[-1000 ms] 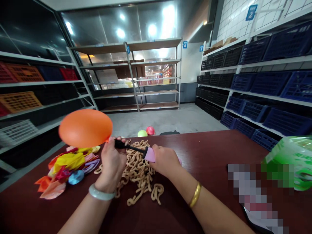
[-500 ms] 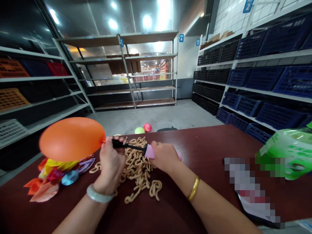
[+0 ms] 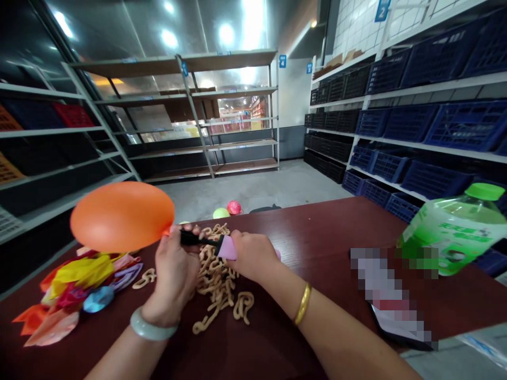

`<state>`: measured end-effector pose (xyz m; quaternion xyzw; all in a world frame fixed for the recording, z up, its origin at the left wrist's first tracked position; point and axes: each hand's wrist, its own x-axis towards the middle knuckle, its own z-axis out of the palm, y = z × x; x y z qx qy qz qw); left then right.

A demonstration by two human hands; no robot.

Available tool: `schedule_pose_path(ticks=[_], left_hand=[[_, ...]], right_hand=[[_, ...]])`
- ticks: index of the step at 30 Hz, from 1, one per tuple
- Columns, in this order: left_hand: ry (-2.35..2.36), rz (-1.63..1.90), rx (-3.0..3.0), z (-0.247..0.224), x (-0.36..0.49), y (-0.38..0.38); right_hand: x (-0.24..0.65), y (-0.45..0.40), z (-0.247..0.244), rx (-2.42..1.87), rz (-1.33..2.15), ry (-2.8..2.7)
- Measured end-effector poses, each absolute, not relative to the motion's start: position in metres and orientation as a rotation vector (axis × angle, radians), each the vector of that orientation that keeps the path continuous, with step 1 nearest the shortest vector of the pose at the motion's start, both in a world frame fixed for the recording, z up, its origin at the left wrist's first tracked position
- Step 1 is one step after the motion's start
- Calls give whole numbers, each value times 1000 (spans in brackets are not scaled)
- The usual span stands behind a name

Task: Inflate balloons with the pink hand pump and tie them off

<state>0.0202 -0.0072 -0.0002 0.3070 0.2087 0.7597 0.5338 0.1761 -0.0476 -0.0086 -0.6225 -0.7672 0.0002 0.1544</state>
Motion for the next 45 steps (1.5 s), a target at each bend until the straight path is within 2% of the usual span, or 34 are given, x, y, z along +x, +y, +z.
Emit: schedule_pose_path(ticks=[6, 10, 14, 23, 28, 41, 45], left_hand=[[483, 1979, 696, 21, -38, 20], [493, 2014, 672, 24, -47, 25], [505, 2052, 704, 17, -31, 21], [508, 1868, 653, -5, 41, -16], [497, 1837, 652, -10, 51, -23], [499, 2006, 649, 16, -43, 26], [486, 2034, 656, 14, -44, 30]], right_hand=[[182, -41, -12, -1797, -42, -2238], [189, -38, -15, -1771, -76, -2245], [190, -38, -15, -1827, -82, -2250], [173, -49, -12, -1806, -19, -2208], [169, -51, -13, -1814, -2, -2192], [186, -35, -17, -1781, -53, -2259], [189, -35, -15, -1811, -95, -2258]])
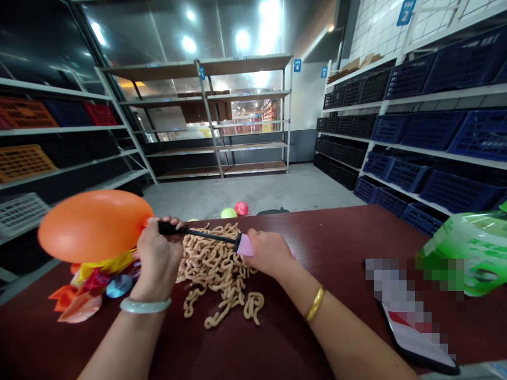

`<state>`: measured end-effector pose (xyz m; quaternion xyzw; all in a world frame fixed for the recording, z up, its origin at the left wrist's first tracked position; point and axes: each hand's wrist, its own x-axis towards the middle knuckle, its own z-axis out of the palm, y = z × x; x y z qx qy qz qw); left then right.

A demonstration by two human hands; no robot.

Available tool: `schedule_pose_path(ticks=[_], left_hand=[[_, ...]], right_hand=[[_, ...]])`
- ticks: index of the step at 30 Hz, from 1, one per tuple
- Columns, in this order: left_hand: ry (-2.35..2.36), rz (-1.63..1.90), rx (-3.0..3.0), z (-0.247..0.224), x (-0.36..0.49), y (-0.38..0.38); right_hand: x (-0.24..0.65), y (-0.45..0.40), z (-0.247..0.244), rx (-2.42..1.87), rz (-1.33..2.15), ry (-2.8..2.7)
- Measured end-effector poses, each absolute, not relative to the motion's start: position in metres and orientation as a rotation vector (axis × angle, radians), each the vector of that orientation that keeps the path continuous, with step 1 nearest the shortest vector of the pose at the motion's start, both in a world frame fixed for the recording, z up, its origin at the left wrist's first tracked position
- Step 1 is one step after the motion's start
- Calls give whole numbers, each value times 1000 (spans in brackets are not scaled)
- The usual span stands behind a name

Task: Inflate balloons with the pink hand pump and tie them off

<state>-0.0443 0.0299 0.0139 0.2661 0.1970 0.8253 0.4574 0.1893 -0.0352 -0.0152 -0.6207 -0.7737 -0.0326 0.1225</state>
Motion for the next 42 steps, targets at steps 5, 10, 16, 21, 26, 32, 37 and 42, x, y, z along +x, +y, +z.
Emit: schedule_pose_path(ticks=[5, 10, 16, 21, 26, 32, 37, 42], left_hand=[[483, 1966, 674, 0, -4, 14], [512, 1847, 671, -9, 39, -13], [487, 1828, 716, -8, 49, -24], [466, 1850, 773, 6, 28, -20], [446, 1994, 759, 25, -21, 1], [458, 2068, 697, 27, -39, 14], [430, 2038, 699, 12, -2, 4], [432, 1875, 713, -4, 38, -19]], right_hand=[[186, -41, -11, -1863, -67, -2265], [175, -48, -11, -1811, 5, -2219], [171, -51, -12, -1764, -3, -2176], [175, -46, -14, -1710, -28, -2175], [187, -38, -16, -1712, -84, -2226], [194, -31, -16, -1792, -83, -2253], [187, -38, -14, -1832, -64, -2220], [176, -48, -11, -1789, -18, -2172]])
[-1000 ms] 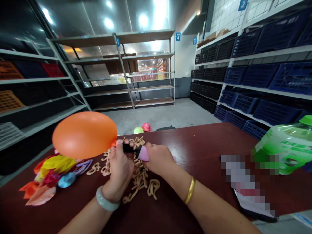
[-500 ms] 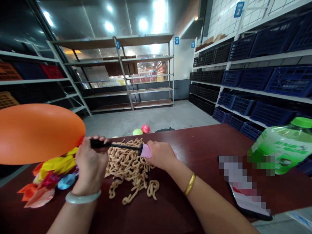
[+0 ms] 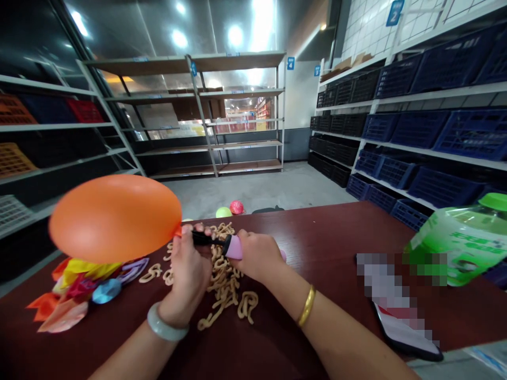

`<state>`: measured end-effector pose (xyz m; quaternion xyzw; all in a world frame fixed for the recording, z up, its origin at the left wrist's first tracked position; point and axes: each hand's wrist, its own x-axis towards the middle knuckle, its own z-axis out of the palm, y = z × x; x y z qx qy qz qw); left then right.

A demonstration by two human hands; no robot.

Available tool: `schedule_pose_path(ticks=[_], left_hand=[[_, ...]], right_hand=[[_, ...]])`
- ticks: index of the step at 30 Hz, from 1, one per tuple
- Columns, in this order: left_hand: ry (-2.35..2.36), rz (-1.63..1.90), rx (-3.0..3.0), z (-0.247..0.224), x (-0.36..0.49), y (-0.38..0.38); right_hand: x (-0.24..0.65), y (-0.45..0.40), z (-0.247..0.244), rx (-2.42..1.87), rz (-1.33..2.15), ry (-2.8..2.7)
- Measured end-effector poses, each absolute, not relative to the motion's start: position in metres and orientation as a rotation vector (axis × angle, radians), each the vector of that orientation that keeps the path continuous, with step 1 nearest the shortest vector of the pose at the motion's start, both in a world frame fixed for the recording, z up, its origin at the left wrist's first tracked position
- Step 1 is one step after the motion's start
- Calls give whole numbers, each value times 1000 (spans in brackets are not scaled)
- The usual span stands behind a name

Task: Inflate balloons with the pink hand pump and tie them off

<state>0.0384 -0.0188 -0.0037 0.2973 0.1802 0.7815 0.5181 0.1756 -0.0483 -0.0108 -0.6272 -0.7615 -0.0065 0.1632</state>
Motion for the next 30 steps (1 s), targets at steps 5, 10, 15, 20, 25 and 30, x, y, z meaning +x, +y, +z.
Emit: schedule_pose_path(ticks=[5, 10, 15, 20, 25, 30], left_hand=[[439, 1839, 716, -10, 52, -27], [449, 1794, 732, -7, 43, -18], [472, 1898, 706, 4, 0, 9], [513, 1956, 595, 6, -38, 34], [478, 1983, 609, -2, -25, 32], [474, 1890, 636, -14, 15, 12]], right_hand=[[173, -53, -8, -1771, -17, -2153], [175, -48, -8, -1819, 12, -2173], [185, -37, -11, -1808, -28, -2198], [199, -29, -13, -1845, -72, -2256], [203, -30, -14, -1872, -128, -2267], [193, -38, -11, -1874, -113, -2254]])
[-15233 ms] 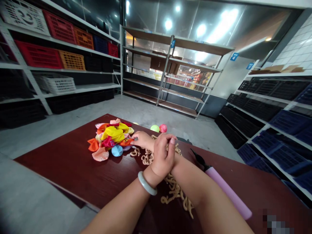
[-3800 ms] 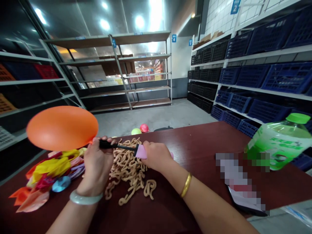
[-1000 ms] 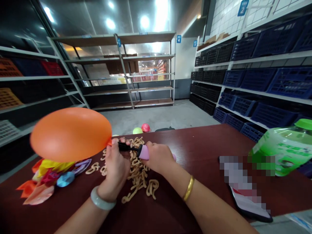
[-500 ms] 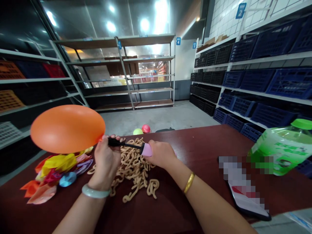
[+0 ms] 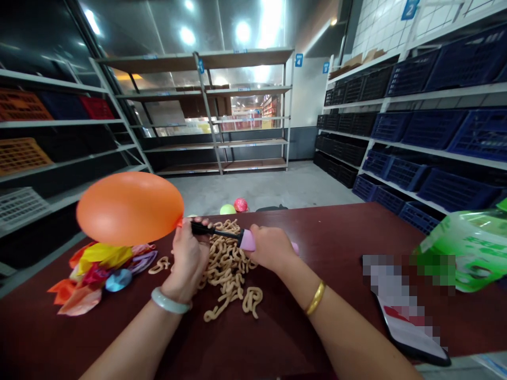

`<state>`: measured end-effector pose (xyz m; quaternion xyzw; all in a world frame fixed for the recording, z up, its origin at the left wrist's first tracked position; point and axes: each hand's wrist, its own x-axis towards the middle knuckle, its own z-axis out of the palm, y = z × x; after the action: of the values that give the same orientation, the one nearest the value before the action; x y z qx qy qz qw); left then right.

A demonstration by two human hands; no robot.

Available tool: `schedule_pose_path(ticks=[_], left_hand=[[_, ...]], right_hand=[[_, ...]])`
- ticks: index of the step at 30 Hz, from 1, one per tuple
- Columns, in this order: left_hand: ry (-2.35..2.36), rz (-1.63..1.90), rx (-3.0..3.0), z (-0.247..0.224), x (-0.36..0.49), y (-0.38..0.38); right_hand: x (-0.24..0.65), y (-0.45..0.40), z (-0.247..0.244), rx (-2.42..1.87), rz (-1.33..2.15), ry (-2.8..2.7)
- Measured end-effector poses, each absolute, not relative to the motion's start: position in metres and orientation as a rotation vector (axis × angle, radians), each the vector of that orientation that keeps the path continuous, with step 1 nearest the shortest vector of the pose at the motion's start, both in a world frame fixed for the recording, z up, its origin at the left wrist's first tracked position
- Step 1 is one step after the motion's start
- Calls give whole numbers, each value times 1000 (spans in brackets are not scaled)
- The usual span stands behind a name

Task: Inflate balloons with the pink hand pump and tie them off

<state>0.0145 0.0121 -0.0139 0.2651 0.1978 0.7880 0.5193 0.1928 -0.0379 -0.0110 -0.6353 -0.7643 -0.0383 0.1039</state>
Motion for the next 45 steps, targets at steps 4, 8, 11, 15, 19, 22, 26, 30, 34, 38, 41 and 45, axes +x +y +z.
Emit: schedule_pose_path(ticks=[4, 8, 11, 15, 19, 22, 26, 30, 34, 38, 41, 45], left_hand=[[517, 1811, 644, -19, 43, -11], [500, 1796, 668, -17, 51, -22], [494, 1791, 676, -15, 48, -19], [501, 1841, 654, -11, 30, -4], [512, 1915, 608, -4, -7, 20], [514, 1961, 568, 1, -33, 33], [509, 1976, 565, 3, -41, 38], [488, 1993, 592, -3, -23, 31], [488, 1938, 604, -11, 9, 12], [488, 1832, 591, -15, 41, -11], [483, 1793, 600, -15, 52, -21], [470, 1789, 640, -10, 50, -24]], right_hand=[[180, -46, -10, -1857, -29, -2235], [174, -49, -12, -1815, 15, -2209], [174, -47, -14, -1804, 36, -2185], [179, -40, -16, -1841, 50, -2187], [188, -33, -18, -1851, 7, -2230], [195, -30, -19, -1829, -33, -2250], [200, -26, -22, -1813, -45, -2262], [202, -25, -25, -1845, -85, -2265], [193, -31, -24, -1826, -106, -2256], [182, -41, -20, -1781, -91, -2212], [176, -46, -17, -1769, -82, -2187], [173, -49, -14, -1776, -70, -2166]])
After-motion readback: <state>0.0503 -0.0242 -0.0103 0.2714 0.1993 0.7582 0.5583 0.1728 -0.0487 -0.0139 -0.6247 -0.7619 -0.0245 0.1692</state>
